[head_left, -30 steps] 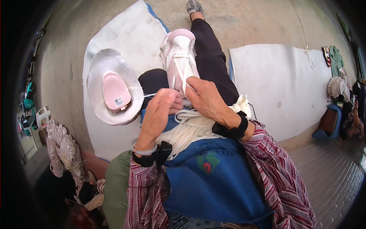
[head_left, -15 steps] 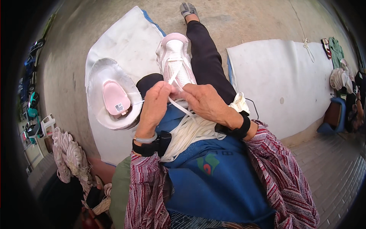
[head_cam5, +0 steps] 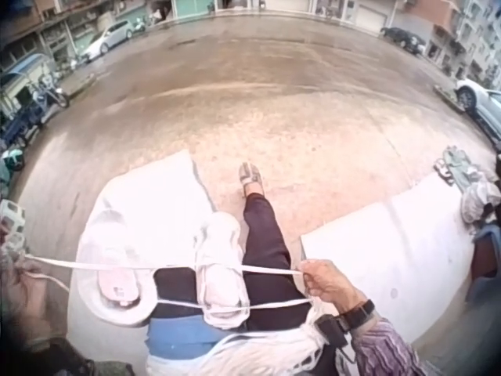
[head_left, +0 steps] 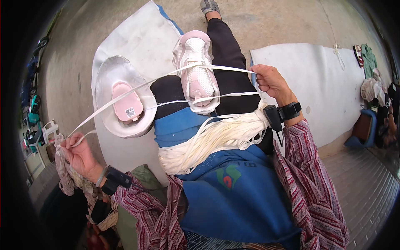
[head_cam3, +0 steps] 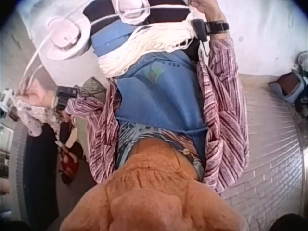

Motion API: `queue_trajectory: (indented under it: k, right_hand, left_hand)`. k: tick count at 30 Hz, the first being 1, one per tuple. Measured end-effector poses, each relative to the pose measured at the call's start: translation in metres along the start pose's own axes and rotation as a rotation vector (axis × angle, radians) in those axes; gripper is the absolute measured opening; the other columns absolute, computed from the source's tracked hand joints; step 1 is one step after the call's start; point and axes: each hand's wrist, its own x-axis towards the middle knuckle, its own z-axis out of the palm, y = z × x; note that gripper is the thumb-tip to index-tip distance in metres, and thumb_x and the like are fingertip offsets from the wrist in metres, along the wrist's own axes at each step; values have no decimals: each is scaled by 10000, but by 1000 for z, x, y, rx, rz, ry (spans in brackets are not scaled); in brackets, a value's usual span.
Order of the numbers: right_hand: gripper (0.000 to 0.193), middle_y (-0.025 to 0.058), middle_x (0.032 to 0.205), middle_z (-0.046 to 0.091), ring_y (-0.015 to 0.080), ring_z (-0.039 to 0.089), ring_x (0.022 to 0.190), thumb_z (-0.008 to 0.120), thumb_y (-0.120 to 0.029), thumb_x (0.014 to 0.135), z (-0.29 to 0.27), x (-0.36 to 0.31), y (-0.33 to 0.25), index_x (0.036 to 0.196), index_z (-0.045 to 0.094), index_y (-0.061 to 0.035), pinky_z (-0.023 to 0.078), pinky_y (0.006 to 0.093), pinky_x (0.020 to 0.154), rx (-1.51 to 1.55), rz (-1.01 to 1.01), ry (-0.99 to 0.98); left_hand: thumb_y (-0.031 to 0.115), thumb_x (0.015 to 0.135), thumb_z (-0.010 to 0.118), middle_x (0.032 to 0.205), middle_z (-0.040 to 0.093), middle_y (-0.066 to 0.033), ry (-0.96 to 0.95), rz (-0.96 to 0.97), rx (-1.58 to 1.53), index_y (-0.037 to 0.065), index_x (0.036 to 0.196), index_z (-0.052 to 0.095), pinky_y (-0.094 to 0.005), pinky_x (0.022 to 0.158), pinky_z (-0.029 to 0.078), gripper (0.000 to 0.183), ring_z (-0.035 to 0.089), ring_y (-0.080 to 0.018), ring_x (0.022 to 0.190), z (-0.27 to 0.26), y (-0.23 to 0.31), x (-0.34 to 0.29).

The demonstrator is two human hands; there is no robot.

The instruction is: Lacing and tying a pair of white and pink sneakers.

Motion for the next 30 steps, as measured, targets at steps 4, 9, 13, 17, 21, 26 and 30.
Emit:
queue_trajectory:
  k: [4,9,13,17,21,26,30]
  right_hand:
    - [160,-89,571,374,25,262,438,627,-216,900,-18,14,6,845,630,-66,186,205,374,-245,-48,100]
    - [178,-16,567,481,84,396,450,645,-222,868,-20,38,5,855,651,-45,304,248,404,-572,-204,221]
    - [180,162,708,639,329,623,663,608,-176,827,-10,52,6,872,674,-14,500,399,641,-1150,-572,353]
    - [215,210,910,654,366,628,898,528,-147,888,53,14,-21,982,675,-22,493,409,820,-925,-895,271]
    - [234,200,980,645,361,621,926,549,-154,895,84,-9,-25,1046,641,-1,488,417,830,-976,-972,-37]
    - [198,172,803,664,351,642,758,597,-171,876,90,-10,-24,883,676,10,511,412,713,-1004,-1035,-202]
    - [201,167,778,662,344,641,715,582,-166,872,83,-12,-24,874,675,12,507,404,668,-1039,-1044,-210]
  left_hand:
    - [103,924,562,1052,557,-145,296,214,268,4,1057,595,-567,1098,250,169,457,-317,1180,-10,60,-12]
    - [186,976,468,1177,517,-188,406,626,408,7,1059,541,-676,1137,122,210,384,-388,1298,-12,97,-8]
    - [215,981,478,1050,508,-143,-100,204,290,-51,1099,529,-495,1019,370,295,488,-297,1022,11,70,-11]
    - [163,985,523,1009,561,-66,-52,3,802,-66,1183,529,-224,665,387,303,462,-83,728,45,-51,-11]
    - [82,965,499,1062,658,-84,-185,-243,1335,-28,1218,585,-191,575,434,289,502,-44,637,77,-203,-7]
    - [161,961,529,994,666,-86,-567,-206,1929,12,1180,599,-200,618,461,274,580,-67,679,42,-256,14]
    - [156,943,551,782,643,-75,-466,-499,1846,-8,1034,634,-253,632,483,205,594,-117,671,67,-256,24]
